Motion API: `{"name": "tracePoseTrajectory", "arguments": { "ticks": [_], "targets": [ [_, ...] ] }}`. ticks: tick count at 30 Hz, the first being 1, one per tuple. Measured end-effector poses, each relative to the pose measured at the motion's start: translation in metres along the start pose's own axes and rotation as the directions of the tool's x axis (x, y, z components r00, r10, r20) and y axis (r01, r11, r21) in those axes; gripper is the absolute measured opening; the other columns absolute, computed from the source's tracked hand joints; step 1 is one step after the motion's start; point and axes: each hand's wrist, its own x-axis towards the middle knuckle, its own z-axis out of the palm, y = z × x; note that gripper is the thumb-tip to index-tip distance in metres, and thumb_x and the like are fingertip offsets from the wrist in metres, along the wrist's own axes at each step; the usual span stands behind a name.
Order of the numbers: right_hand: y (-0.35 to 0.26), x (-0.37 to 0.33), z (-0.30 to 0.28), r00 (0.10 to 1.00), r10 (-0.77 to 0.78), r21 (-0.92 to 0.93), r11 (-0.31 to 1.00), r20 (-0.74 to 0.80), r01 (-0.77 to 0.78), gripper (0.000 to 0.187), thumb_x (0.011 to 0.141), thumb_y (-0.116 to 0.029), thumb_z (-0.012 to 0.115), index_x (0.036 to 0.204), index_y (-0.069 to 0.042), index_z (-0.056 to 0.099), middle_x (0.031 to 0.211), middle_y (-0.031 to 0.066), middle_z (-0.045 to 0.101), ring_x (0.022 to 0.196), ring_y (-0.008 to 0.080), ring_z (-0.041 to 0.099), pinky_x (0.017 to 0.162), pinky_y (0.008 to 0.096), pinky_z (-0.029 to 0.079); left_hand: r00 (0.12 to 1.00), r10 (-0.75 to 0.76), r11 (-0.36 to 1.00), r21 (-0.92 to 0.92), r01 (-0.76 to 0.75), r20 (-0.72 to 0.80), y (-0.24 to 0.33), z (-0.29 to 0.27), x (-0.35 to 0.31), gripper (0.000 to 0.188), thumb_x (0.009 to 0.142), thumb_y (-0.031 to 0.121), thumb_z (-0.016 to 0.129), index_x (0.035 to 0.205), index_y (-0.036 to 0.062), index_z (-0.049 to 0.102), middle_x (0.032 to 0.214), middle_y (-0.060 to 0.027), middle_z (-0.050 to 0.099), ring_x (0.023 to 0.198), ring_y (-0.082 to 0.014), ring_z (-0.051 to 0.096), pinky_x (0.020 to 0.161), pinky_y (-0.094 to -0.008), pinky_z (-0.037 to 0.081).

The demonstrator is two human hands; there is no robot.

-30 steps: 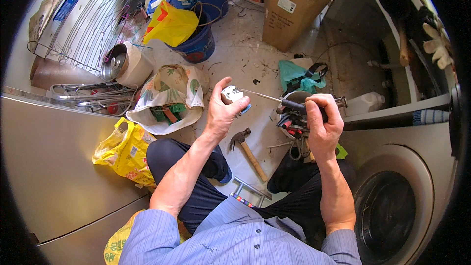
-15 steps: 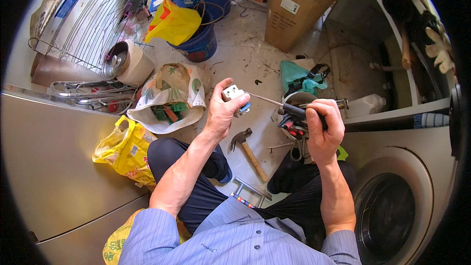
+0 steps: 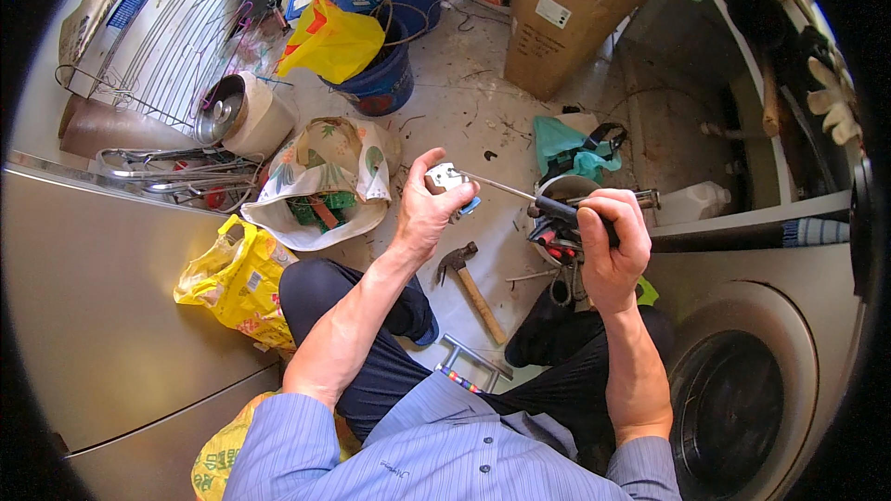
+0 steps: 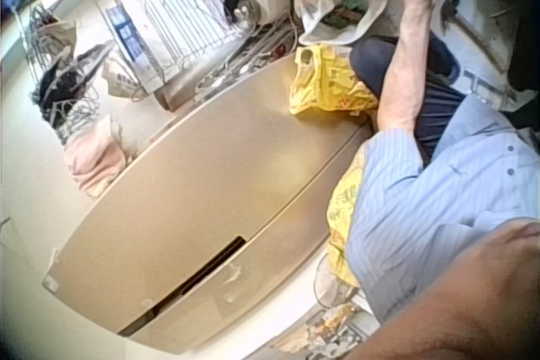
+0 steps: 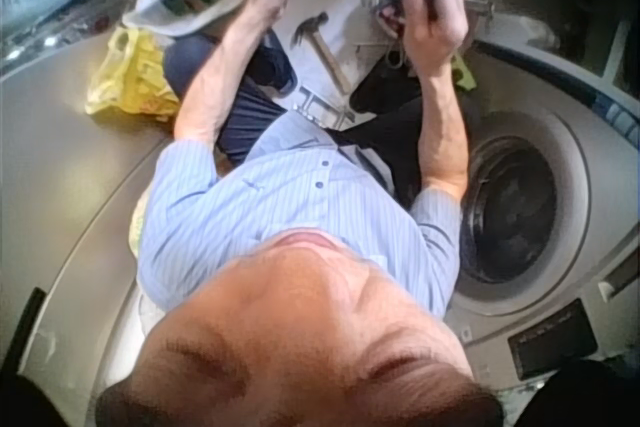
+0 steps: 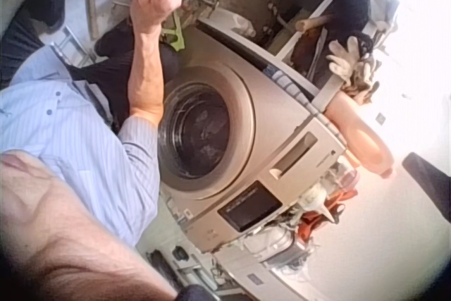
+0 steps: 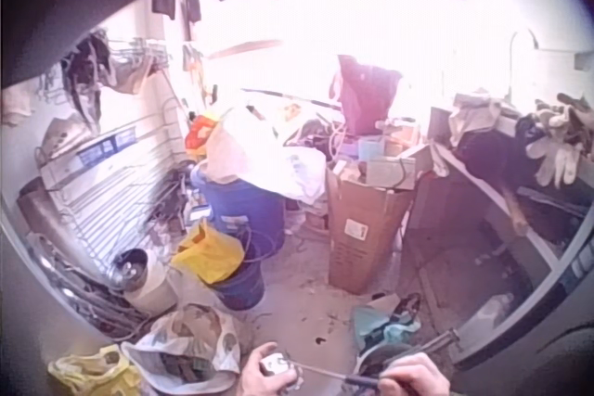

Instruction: The person disassembles a circuit breaker by hand, using a hammer to strike the casing and a screwdriver and pliers to pry it open and extract internal parts.

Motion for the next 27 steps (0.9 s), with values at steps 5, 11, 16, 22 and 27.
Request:
{"name": "tracePoseTrajectory", "arguments": {
  "ticks": [5,11,16,22,27],
  "targets": [
    [0.004,0.002,-0.001,1.000,-0.009,-0.008,1.000,0.016,0.009,0.003,0.094,0.002,0.065,0.096,0.003,0.063,0.094,0.0085,0.059,0.064,0.0093,0.056,0.054,0.0230,0.047,1.000,0.014,0.989,0.148,-0.014,0.002,0.007,0.005,-0.004,0.080,0.079,0.009,0.083,0.145,-0.0025,0.039,0.107,-0.0064,0.059,0.094,-0.0130,0.062,0.081,-0.0260,0.055],
    [0.003,-0.004,0.001,0.961,0.275,0.148,0.950,0.007,-0.273,0.008,0.098,-0.004,0.063,0.094,0.003,0.063,0.089,0.0067,0.061,0.065,0.0087,0.057,0.053,0.0239,0.046,0.998,0.058,0.955,0.291,-0.056,0.002,0.004,0.004,-0.005,0.081,0.076,0.014,0.084,0.144,-0.0012,0.042,0.112,-0.0088,0.057,0.099,-0.0162,0.060,0.086,-0.0291,0.053],
    [0.001,-0.004,0.001,0.767,0.641,0.118,0.759,0.039,-0.640,0.019,0.104,-0.017,0.057,0.095,-0.003,0.065,0.074,-0.0028,0.057,0.060,0.0030,0.047,0.051,0.0214,0.036,0.880,0.472,0.545,0.770,-0.333,0.047,-0.001,-0.003,-0.002,0.083,0.071,0.019,0.086,0.141,0.0001,0.045,0.120,-0.0151,0.053,0.110,-0.0244,0.056,0.095,-0.0365,0.049],
    [0.002,-0.011,0.005,0.943,0.333,0.062,0.941,0.012,-0.333,0.028,0.094,-0.002,0.066,0.120,-0.001,0.057,0.077,0.0008,0.059,0.063,0.0064,0.058,0.054,0.0219,0.047,0.923,0.383,0.691,0.655,-0.305,0.026,-0.001,-0.012,0.001,0.085,0.073,0.017,0.085,0.145,0.0026,0.041,0.120,-0.0108,0.052,0.104,-0.0180,0.056,0.091,-0.0316,0.049],
    [0.012,-0.009,0.003,0.945,0.324,0.282,0.903,0.042,-0.323,0.041,0.094,-0.006,0.066,0.130,-0.003,0.047,0.090,0.0033,0.053,0.071,0.0091,0.056,0.059,0.0235,0.048,0.930,0.366,0.744,0.586,-0.321,0.045,-0.008,-0.010,0.003,0.088,0.074,0.016,0.085,0.147,0.0023,0.038,0.114,-0.0077,0.054,0.098,-0.0149,0.057,0.087,-0.0289,0.050]
  ]
}}
